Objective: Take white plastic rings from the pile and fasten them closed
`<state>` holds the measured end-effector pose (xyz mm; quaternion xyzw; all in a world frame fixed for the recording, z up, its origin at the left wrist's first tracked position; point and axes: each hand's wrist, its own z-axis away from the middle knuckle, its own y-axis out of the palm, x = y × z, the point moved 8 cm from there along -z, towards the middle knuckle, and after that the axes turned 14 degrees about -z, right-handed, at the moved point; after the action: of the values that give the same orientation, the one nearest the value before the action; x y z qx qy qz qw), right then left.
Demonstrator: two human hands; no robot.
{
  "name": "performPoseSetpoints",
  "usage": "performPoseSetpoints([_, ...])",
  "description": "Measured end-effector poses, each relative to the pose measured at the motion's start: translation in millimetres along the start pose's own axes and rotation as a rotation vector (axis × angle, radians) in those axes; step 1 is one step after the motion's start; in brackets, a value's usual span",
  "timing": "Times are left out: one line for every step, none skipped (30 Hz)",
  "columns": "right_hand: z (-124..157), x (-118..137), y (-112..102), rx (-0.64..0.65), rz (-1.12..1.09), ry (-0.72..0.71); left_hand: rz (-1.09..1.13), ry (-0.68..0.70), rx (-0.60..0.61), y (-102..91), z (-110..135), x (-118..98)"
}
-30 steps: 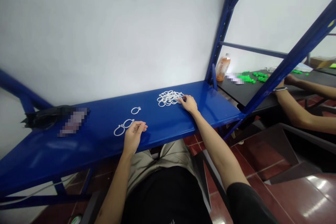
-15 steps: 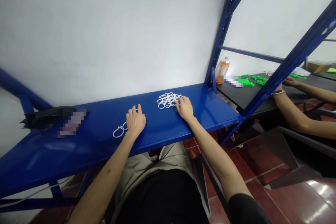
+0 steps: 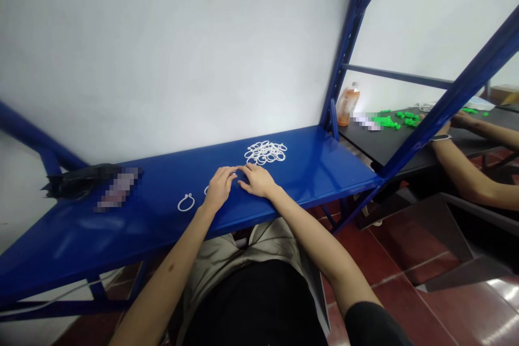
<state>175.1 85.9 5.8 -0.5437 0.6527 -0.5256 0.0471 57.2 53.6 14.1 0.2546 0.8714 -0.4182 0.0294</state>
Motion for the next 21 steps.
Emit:
performPoseSetpoints([1,4,0,0.002,-0.024,-0.020,0.017,-0.008,-0.023,-2.6,0,-2])
performPoseSetpoints([1,7,0,0.001,-0.055,-0.042,0.032,-0.018,-0.045,-5.2,0,-4])
performPoseSetpoints([1,10,0,-0.004,-0.091,-0.062,0.047,-0.029,-0.066,-7.7,1,-5])
performPoseSetpoints([1,12,-1,-0.010,-0.132,-0.076,0.060,-0.042,-0.086,-10.3,1,-7])
performPoseSetpoints([0,12,-1,-0.016,-0.173,-0.081,0.071,-0.053,-0.104,-12.6,2,-8])
performPoseSetpoints([0,12,-1,-0.019,-0.206,-0.080,0.081,-0.063,-0.118,-14.8,3,-10])
performPoseSetpoints([-1,11,-2,-0.018,-0.232,-0.077,0.090,-0.071,-0.128,-16.5,4,-11])
performPoseSetpoints([-1,11,-2,-0.017,-0.251,-0.076,0.098,-0.079,-0.136,-17.8,5,-12])
performPoseSetpoints([-1,11,-2,-0.015,-0.266,-0.077,0.105,-0.087,-0.142,-18.6,6,-12])
performPoseSetpoints([-1,11,-2,-0.014,-0.280,-0.078,0.110,-0.097,-0.147,-19.0,7,-12])
performPoseSetpoints([-1,11,-2,-0.014,-0.293,-0.074,0.113,-0.109,-0.151,-18.9,8,-11])
performPoseSetpoints([-1,10,-3,-0.015,-0.307,-0.065,0.114,-0.122,-0.155,-18.5,9,-9])
performPoseSetpoints([-1,9,-3,-0.018,-0.322,-0.052,0.112,-0.136,-0.158,-17.7,9,-7])
performPoseSetpoints([-1,8,-3,-0.021,-0.333,-0.038,0.107,-0.148,-0.159,-16.5,10,-5])
performPoseSetpoints([-1,7,-3,-0.026,-0.340,-0.023,0.101,-0.159,-0.158,-15.2,10,-3])
performPoseSetpoints([-1,5,-3,-0.032,-0.346,-0.006,0.094,-0.167,-0.155,-13.7,10,0])
performPoseSetpoints([-1,3,-3,-0.040,-0.352,0.012,0.086,-0.170,-0.150,-12.3,9,2])
performPoseSetpoints([-1,0,-3,-0.049,-0.357,0.029,0.079,-0.166,-0.143,-11.0,9,3])
performPoseSetpoints([-1,-2,-4,-0.058,-0.359,0.045,0.071,-0.153,-0.133,-9.8,8,4])
performPoseSetpoints([-1,-4,-4,-0.067,-0.361,0.059,0.063,-0.132,-0.121,-8.7,6,4])
performPoseSetpoints([-1,-6,-5,-0.076,-0.359,0.069,0.054,-0.106,-0.109,-7.8,5,4])
